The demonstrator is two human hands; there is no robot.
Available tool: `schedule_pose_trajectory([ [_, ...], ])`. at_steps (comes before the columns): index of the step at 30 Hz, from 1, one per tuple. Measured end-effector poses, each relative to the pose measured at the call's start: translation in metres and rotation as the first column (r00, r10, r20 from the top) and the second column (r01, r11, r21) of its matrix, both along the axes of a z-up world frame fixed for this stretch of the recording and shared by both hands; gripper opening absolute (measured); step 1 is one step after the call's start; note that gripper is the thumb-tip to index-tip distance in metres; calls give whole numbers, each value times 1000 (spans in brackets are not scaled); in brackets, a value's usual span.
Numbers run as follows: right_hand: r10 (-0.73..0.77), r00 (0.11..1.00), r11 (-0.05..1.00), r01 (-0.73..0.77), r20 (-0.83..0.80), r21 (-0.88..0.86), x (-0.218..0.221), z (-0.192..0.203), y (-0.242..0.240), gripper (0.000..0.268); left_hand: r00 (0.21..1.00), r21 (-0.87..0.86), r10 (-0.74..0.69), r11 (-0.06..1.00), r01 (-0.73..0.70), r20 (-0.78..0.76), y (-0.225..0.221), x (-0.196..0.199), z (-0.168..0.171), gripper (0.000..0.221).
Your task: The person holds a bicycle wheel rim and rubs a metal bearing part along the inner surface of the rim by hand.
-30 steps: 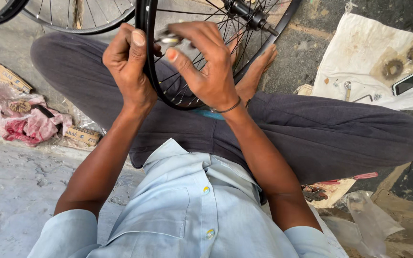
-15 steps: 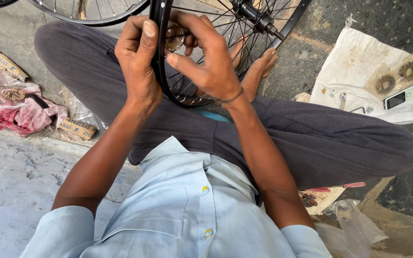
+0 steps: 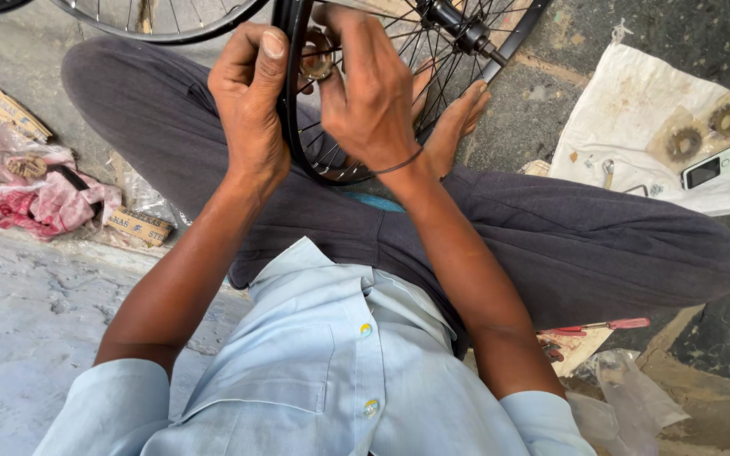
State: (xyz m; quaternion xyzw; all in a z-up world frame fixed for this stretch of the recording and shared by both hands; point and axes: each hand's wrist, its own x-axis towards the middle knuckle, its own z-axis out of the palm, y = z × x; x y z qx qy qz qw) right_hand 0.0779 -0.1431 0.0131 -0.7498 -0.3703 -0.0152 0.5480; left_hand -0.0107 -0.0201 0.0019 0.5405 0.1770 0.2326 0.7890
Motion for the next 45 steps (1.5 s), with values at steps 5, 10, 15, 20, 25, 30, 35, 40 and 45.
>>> schedule_pose_trajectory([
  [5, 405, 757, 879, -167, -513, 447, 8, 10, -13, 16, 998, 11, 59, 998, -59, -30, 2, 3, 6, 35],
  [10, 35, 994, 998, -40, -106, -54, 1, 3, 2, 39, 1000, 27, 22, 999, -22, -18, 2, 3, 9, 37],
  [15, 438, 737, 853, -161, -514, 496, 9, 1, -4, 15, 998, 19, 44, 999, -43, -42, 5, 2, 8, 39],
  [20, 151, 957, 989, -145, -248, 43, 1, 2, 0, 48, 1000, 52, 8, 999, -6, -27, 4, 2, 12, 40],
  [25, 208, 851, 968, -107, -483, 227, 5, 2, 0, 21, 998, 45, 27, 999, -25, -49, 5, 1, 3, 40],
  [30, 25, 999, 997, -22, 47, -69, 0, 13, 6, 44, 999, 39, 18, 999, -16, -42, 6, 1, 1, 41],
  [35, 109, 993, 994, -109, -46, 4, -5, 22, -9, 24, 1000, 128, 13, 992, -10, -18, 10, 3, 5, 38],
  [40, -69, 994, 998, 68, -81, -11, 0, 1, -12, 16, 999, 245, 23, 969, -14, -35, 24, 25, 13, 45],
  [45, -147, 988, 986, 150, -41, 76, -10, -4, -16, 35, 992, 343, 108, 936, -78, -70, 9, 4, 14, 47],
])
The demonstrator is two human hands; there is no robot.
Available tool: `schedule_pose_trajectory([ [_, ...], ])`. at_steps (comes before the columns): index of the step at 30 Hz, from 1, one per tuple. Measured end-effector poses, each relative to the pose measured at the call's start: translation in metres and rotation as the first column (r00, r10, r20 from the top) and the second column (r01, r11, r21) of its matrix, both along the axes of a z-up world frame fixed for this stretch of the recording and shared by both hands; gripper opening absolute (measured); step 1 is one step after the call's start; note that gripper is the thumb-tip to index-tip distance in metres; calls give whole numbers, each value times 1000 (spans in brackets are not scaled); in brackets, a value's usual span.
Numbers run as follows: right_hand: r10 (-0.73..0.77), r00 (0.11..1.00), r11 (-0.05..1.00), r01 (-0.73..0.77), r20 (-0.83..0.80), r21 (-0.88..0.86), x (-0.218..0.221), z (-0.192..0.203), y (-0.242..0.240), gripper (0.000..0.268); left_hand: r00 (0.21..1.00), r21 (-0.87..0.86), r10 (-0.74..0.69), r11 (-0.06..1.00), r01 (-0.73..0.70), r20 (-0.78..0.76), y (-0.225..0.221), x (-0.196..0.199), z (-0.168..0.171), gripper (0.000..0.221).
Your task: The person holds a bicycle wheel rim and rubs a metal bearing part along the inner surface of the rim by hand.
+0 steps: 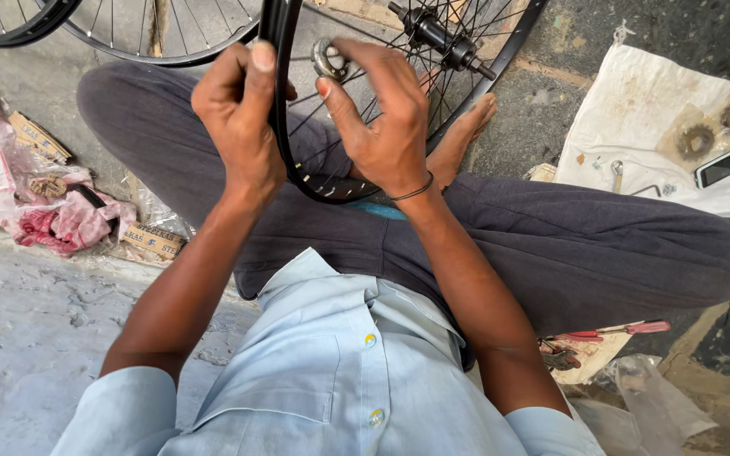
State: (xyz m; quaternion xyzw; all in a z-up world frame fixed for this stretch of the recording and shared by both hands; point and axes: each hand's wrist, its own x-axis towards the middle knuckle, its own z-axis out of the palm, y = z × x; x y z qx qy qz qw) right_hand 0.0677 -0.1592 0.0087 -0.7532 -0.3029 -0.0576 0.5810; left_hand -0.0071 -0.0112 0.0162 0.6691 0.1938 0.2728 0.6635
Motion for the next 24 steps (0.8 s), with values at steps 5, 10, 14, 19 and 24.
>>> schedule_pose_trajectory([
  [5, 453, 850, 891, -437, -269, 120, 14, 6, 3, 50, 998, -266, 51, 963, -39, 39, -5, -12, -6, 34],
  [10, 504, 820, 862, -458, -271, 216, 21, 14, 10, 40, 998, -309, 43, 951, -28, 41, -3, -7, -4, 35],
  [14, 326, 909, 945, -306, -258, 116, 13, 20, 13, 23, 997, -291, -44, 955, 63, 70, 2, -5, -2, 36],
  [19, 143, 989, 951, -148, -36, -272, 7, 29, 33, 32, 999, -340, 38, 940, -23, 38, -4, -4, 2, 33],
  [24, 185, 960, 983, -183, 208, -28, 2, 34, 18, 43, 999, -282, -6, 959, 17, 40, 2, -4, 6, 37],
])
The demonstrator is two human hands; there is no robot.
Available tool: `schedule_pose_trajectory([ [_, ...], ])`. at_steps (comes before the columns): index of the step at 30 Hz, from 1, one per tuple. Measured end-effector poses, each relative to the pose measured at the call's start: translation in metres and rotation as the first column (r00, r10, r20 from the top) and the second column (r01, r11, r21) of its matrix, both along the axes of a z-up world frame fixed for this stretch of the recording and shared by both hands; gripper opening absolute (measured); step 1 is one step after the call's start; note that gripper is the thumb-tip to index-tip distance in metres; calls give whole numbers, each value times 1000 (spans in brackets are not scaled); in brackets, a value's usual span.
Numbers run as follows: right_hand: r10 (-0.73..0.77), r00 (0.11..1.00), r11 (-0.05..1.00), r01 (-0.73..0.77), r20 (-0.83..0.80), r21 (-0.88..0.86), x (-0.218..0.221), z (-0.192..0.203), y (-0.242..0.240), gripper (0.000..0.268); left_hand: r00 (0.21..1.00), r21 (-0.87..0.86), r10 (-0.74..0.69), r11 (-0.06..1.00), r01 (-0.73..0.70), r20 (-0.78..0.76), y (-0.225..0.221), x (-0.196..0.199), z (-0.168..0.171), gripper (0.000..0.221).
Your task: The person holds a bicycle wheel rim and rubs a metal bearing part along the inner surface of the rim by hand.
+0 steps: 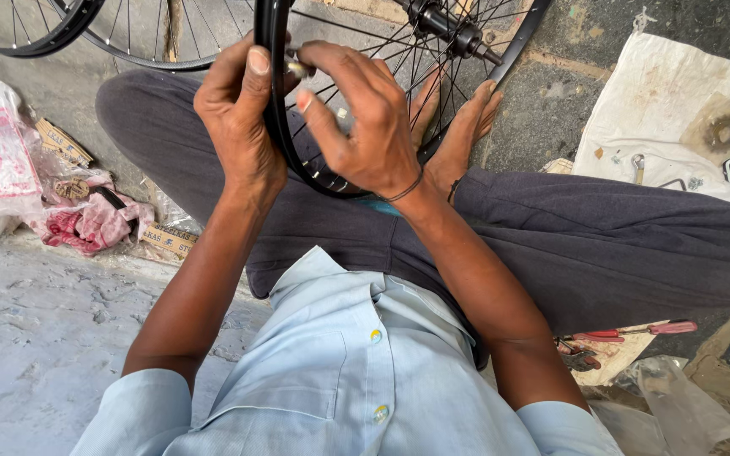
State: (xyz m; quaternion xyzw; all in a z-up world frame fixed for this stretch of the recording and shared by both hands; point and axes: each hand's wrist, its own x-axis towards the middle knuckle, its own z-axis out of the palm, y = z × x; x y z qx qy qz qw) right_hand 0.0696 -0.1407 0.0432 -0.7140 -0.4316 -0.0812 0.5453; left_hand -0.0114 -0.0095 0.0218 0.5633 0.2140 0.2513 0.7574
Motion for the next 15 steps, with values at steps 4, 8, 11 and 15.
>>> schedule_pose_trajectory([
  [4, -98, 993, 991, 92, -62, -95, 3, -9, 3, 25, 1000, -98, -2, 995, 0, -16, -4, 4, 6, 33],
  [8, -156, 985, 981, 145, -79, -129, 4, -9, 16, 33, 996, 47, 50, 998, -46, -77, -12, 4, 10, 36],
  [11, -41, 997, 999, 42, 71, -11, 1, 5, -5, 49, 998, 7, -61, 998, 61, 33, -4, 9, 13, 37],
  [15, -14, 993, 1000, 13, -121, -11, 3, 1, -8, 27, 999, -54, 52, 997, -52, 7, -8, 3, -1, 29],
])
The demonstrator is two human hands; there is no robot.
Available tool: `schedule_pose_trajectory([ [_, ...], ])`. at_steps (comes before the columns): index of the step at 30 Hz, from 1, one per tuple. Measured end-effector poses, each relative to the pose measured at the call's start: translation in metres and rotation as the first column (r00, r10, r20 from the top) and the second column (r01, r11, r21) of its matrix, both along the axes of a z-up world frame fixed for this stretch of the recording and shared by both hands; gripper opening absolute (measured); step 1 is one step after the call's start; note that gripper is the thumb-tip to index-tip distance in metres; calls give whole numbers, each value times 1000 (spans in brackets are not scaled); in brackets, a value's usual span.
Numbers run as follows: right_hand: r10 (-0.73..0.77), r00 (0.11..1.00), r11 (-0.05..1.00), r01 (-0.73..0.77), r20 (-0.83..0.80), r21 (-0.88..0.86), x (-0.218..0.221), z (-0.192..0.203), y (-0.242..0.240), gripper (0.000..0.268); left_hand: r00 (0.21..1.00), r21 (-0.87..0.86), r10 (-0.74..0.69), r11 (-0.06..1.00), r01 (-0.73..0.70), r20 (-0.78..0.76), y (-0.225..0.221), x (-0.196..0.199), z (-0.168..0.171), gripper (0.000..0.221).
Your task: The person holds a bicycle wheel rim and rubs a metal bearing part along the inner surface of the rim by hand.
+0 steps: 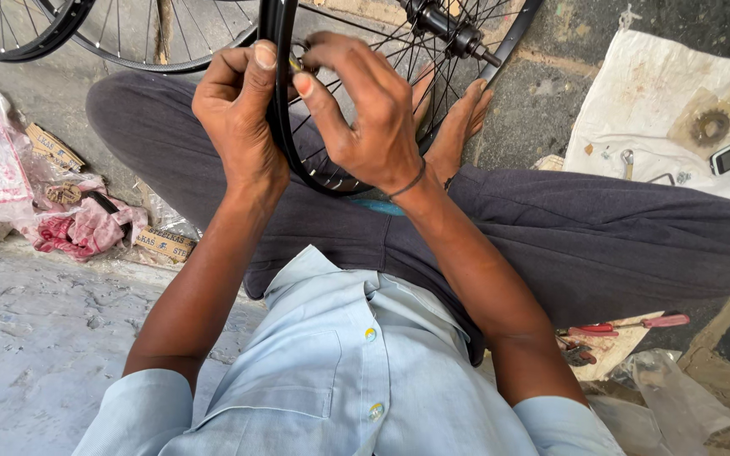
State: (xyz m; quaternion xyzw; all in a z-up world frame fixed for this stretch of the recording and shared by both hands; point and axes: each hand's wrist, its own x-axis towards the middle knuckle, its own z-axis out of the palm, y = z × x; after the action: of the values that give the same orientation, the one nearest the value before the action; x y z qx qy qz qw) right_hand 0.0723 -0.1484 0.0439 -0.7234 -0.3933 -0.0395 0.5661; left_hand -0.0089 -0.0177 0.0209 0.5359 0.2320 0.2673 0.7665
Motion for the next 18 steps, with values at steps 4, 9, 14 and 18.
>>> schedule_pose_trajectory([
  [4, -86, 985, 993, 96, 153, -63, 4, -9, 8, 24, 995, 31, -103, 994, 102, 16, 2, 0, -1, 32],
  [9, -149, 977, 978, 168, 154, -119, 2, -9, 12, 25, 998, 12, -62, 998, 62, -34, -2, 1, 3, 32],
  [14, -124, 990, 992, 126, 66, -13, 6, -12, 10, 27, 985, 43, -171, 984, 170, 22, -3, 0, 0, 39],
  [18, -116, 974, 990, 128, 196, -51, -1, -11, 6, 21, 996, 164, -88, 983, 83, 19, 6, 7, -8, 38],
])
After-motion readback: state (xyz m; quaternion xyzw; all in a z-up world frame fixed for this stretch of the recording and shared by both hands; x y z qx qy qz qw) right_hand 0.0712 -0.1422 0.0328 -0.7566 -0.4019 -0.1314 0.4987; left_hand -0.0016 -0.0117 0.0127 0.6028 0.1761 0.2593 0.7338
